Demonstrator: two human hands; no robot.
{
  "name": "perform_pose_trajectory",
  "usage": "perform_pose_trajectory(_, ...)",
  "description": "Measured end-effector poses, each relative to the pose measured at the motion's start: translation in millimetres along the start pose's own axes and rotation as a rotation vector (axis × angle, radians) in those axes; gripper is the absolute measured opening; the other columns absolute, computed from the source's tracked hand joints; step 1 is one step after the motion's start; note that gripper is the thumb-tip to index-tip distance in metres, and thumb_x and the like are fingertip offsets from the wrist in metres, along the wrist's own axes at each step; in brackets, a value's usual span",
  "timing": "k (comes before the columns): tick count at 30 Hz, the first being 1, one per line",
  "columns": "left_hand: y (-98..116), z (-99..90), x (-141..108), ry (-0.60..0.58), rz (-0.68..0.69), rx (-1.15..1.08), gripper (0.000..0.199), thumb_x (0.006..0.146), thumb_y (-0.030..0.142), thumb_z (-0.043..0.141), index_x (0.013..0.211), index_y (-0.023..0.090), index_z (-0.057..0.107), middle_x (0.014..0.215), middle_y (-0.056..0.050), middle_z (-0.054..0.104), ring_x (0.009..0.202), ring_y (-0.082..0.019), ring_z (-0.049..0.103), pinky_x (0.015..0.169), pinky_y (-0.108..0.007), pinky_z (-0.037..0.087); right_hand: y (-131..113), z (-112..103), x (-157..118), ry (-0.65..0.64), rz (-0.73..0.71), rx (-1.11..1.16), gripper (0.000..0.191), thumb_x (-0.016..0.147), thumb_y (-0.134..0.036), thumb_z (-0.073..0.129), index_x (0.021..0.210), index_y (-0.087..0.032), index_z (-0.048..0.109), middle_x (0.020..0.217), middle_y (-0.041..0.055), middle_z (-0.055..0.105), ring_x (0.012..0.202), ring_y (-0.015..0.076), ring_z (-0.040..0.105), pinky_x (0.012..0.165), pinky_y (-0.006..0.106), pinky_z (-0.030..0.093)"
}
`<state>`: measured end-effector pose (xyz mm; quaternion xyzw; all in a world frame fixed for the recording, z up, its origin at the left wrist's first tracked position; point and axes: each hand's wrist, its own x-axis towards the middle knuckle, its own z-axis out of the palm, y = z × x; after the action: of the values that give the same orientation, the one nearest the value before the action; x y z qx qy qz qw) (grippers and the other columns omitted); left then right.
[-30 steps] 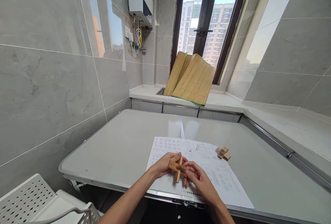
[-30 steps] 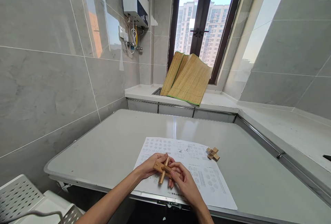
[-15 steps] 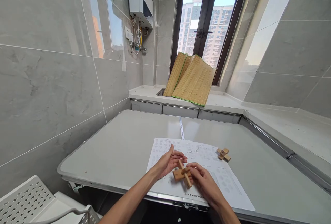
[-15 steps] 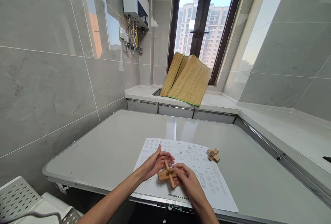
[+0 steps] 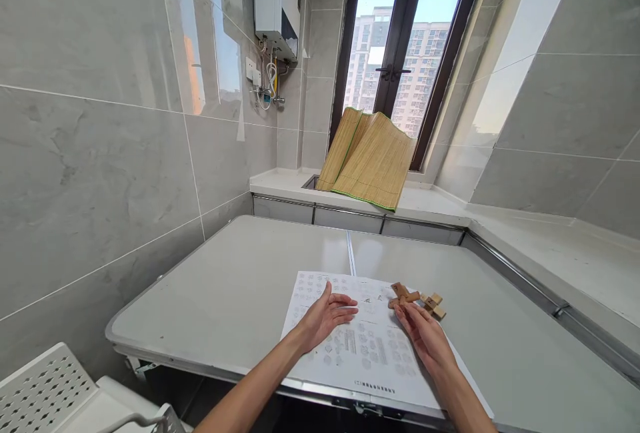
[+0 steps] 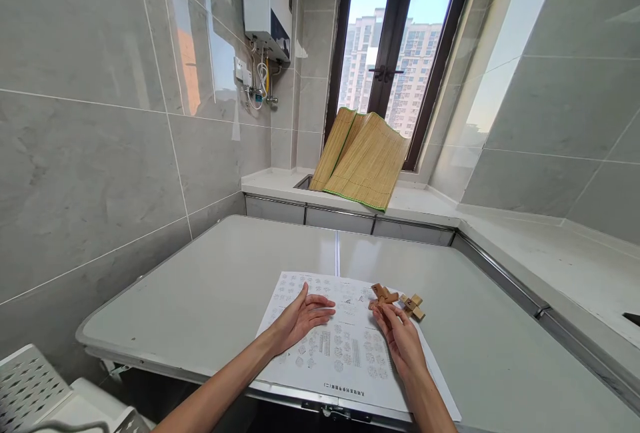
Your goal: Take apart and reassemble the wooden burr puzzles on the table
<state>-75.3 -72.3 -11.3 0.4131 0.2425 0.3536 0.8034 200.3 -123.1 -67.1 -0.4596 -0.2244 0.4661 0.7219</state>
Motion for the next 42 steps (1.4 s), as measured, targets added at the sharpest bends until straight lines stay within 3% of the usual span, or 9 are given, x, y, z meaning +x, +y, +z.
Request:
perform_pose_trajectory(7, -0.3, -0.2, 0.8, 0.013, -0.009, 0.019, 0.068, 0.093, 0.075, 0.053, 0.104, 0.011, 0.073, 0.128, -0.021, 0.070, 0.118, -0.030, 0.067, 0.106, -0.041, 0.048, -3.5, 11.4, 13.7, 0.041, -0.043, 0.027, 0.055, 0.067, -0.039, 0.094, 0.110, -0.022, 0.065, 0.108, 0.0060, 0.077, 0.117, 0.0266, 0.072, 0.103, 0.031, 0.060)
perform_pose_trajectory(12, -1.7, -1.1, 1.8, 0.006, 0.006, 0.028, 0.066, 0.093, 0.074, 0.054, 0.103, 0.011, 0.072, 0.121, -0.020, 0.071, 0.111, -0.028, 0.069, 0.102, -0.040, 0.049, -7.1, 14.5, -9.7, 0.001, -0.032, -0.099, 0.084, 0.062, -0.034, 0.098, 0.133, -0.030, 0.053, 0.128, 0.0047, 0.071, 0.119, 0.0267, 0.072, 0.097, 0.035, 0.062)
perform_pose_trajectory(16, -1.0, -0.4, -0.4, -0.020, 0.020, 0.039, 0.063, 0.093, 0.072, 0.057, 0.102, 0.011, 0.073, 0.113, -0.018, 0.072, 0.105, -0.027, 0.070, 0.100, -0.040, 0.049, -1.7, 5.8, -42.1, -0.185, -0.102, -0.382, 0.057, 0.072, -0.049, 0.090, 0.117, -0.023, 0.066, 0.128, 0.0120, 0.072, 0.110, 0.0302, 0.074, 0.093, 0.040, 0.060)
perform_pose_trajectory(21, 0.7, 3.1, -1.9, -0.045, 0.039, 0.099, 0.063, 0.093, 0.071, 0.057, 0.103, 0.011, 0.072, 0.109, -0.017, 0.072, 0.104, -0.026, 0.069, 0.098, -0.038, 0.049, 2.0, 0.9, -65.9, -0.339, -0.205, -0.603, 0.043, 0.082, -0.057, 0.079, 0.105, -0.021, 0.074, 0.112, 0.0122, 0.077, 0.103, 0.0305, 0.073, 0.096, 0.042, 0.054)
perform_pose_trajectory(24, 1.7, 7.2, -1.7, -0.027, 0.047, 0.205, 0.065, 0.092, 0.073, 0.056, 0.102, 0.011, 0.071, 0.104, -0.016, 0.072, 0.098, -0.025, 0.069, 0.095, -0.038, 0.050, -1.1, 4.4, -69.5, -0.353, -0.213, -0.654, 0.045, 0.083, -0.062, 0.075, 0.100, -0.021, 0.074, 0.101, 0.0102, 0.077, 0.098, 0.0304, 0.073, 0.091, 0.040, 0.055)
perform_pose_trajectory(27, 7.4, 10.5, -7.6, 0.002, 0.060, 0.463, 0.064, 0.093, 0.073, 0.054, 0.098, 0.012, 0.071, 0.099, -0.014, 0.072, 0.094, -0.025, 0.068, 0.092, -0.038, 0.050, -4.1, 6.8, -70.1, -0.346, -0.211, -0.656, 0.045, 0.083, -0.065, 0.073, 0.097, -0.022, 0.074, 0.093, 0.0088, 0.077, 0.094, 0.0304, 0.072, 0.086, 0.038, 0.054)
perform_pose_trajectory(33, 33.4, 0.0, -50.8, 0.100, 0.102, 0.992, 0.042, 0.095, 0.060, 0.059, 0.100, 0.019, 0.070, 0.103, -0.007, 0.072, 0.099, -0.024, 0.065, 0.093, -0.034, 0.047, -4.2, 5.8, -70.6, -0.354, -0.248, -0.705, 0.041, 0.092, -0.061, 0.065, 0.098, -0.021, 0.073, 0.091, 0.0081, 0.076, 0.090, 0.0278, 0.071, 0.083, 0.037, 0.051)
perform_pose_trajectory(38, 43.6, -24.0, -78.6, 0.258, 0.179, 1.092, 0.042, 0.094, 0.059, 0.056, 0.100, 0.019, 0.069, 0.097, -0.006, 0.071, 0.092, -0.023, 0.063, 0.087, -0.032, 0.047, -6.2, 8.6, -72.7, -0.350, -0.246, -0.685, 0.044, 0.092, -0.064, 0.063, 0.097, -0.021, 0.072, 0.093, 0.0096, 0.077, 0.090, 0.0289, 0.071, 0.085, 0.039, 0.051)
perform_pose_trajectory(42, 40.0, -30.9, -81.5, 0.283, 0.216, 1.144, 0.043, 0.096, 0.059, 0.053, 0.098, 0.019, 0.069, 0.097, -0.006, 0.072, 0.092, -0.023, 0.063, 0.083, -0.031, 0.047, -8.7, 9.4, -74.9, -0.350, -0.235, -0.682, 0.045, 0.093, -0.064, 0.063, 0.097, -0.021, 0.071, 0.094, 0.0096, 0.076, 0.090, 0.0282, 0.070, 0.085, 0.038, 0.051)
